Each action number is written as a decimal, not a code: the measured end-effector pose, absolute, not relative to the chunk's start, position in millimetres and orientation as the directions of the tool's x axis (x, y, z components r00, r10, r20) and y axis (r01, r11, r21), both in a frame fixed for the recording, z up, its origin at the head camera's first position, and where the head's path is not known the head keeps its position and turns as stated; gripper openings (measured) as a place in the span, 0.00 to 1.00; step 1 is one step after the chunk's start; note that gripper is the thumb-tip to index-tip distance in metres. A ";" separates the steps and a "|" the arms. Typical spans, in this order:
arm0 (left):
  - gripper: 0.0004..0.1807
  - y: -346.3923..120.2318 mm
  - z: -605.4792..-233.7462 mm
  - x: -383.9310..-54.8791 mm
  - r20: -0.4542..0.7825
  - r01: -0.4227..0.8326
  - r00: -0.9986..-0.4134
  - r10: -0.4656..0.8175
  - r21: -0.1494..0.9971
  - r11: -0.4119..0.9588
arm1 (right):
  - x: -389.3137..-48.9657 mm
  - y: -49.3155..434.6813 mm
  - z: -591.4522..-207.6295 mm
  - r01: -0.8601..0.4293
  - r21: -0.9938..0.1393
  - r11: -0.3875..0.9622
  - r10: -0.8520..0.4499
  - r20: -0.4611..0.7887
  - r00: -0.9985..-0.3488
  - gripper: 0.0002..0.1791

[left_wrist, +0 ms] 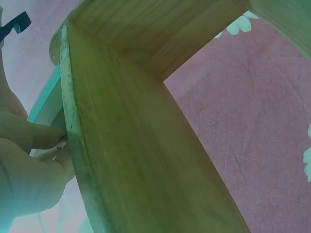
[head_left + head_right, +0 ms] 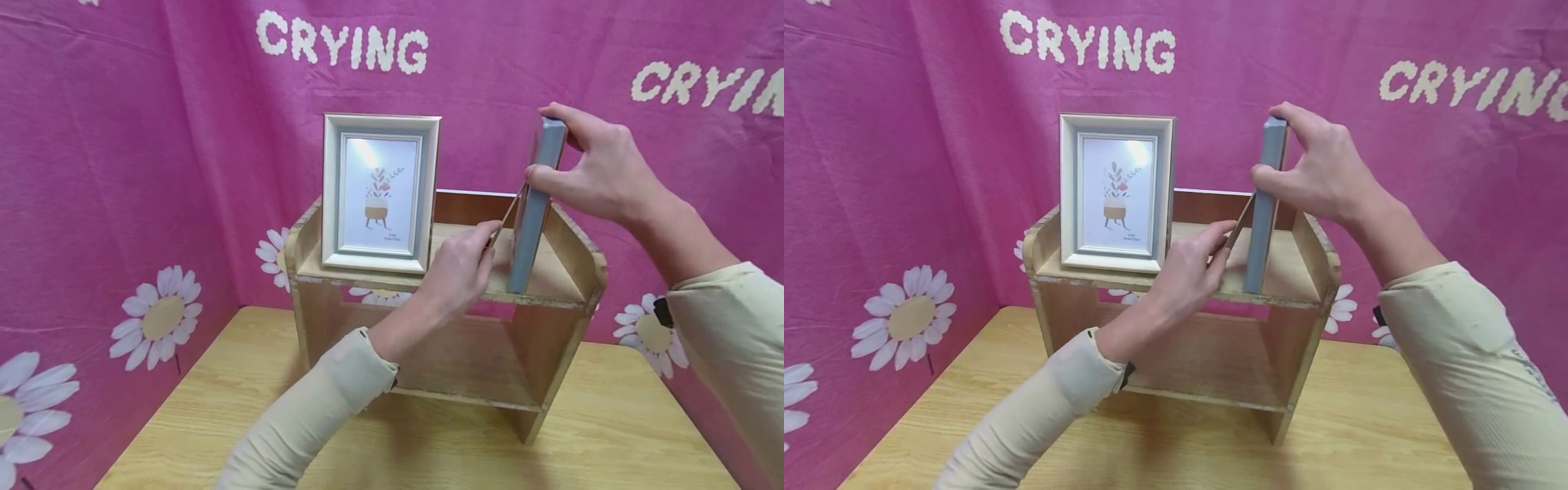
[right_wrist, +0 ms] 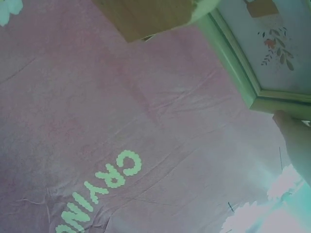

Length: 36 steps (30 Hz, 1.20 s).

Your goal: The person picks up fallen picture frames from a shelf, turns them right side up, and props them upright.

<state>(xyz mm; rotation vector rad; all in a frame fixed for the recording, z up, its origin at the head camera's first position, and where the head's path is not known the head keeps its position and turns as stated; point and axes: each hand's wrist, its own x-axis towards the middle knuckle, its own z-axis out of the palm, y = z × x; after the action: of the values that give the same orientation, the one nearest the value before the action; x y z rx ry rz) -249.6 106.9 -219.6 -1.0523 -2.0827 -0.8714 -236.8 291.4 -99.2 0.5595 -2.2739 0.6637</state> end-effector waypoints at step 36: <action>0.17 95.3 -220.8 -243.6 0.710 0.797 -0.543 0.448 0.266 0.543 | -238.9 294.5 -71.2 -0.538 -0.305 0.786 -0.386 0.439 -0.811 0.41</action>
<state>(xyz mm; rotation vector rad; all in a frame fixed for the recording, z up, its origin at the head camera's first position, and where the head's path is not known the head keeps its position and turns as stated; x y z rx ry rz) -243.6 95.3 -220.8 -1.0012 -2.2014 -0.7854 -238.9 294.5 -71.2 0.7037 -2.6216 0.6009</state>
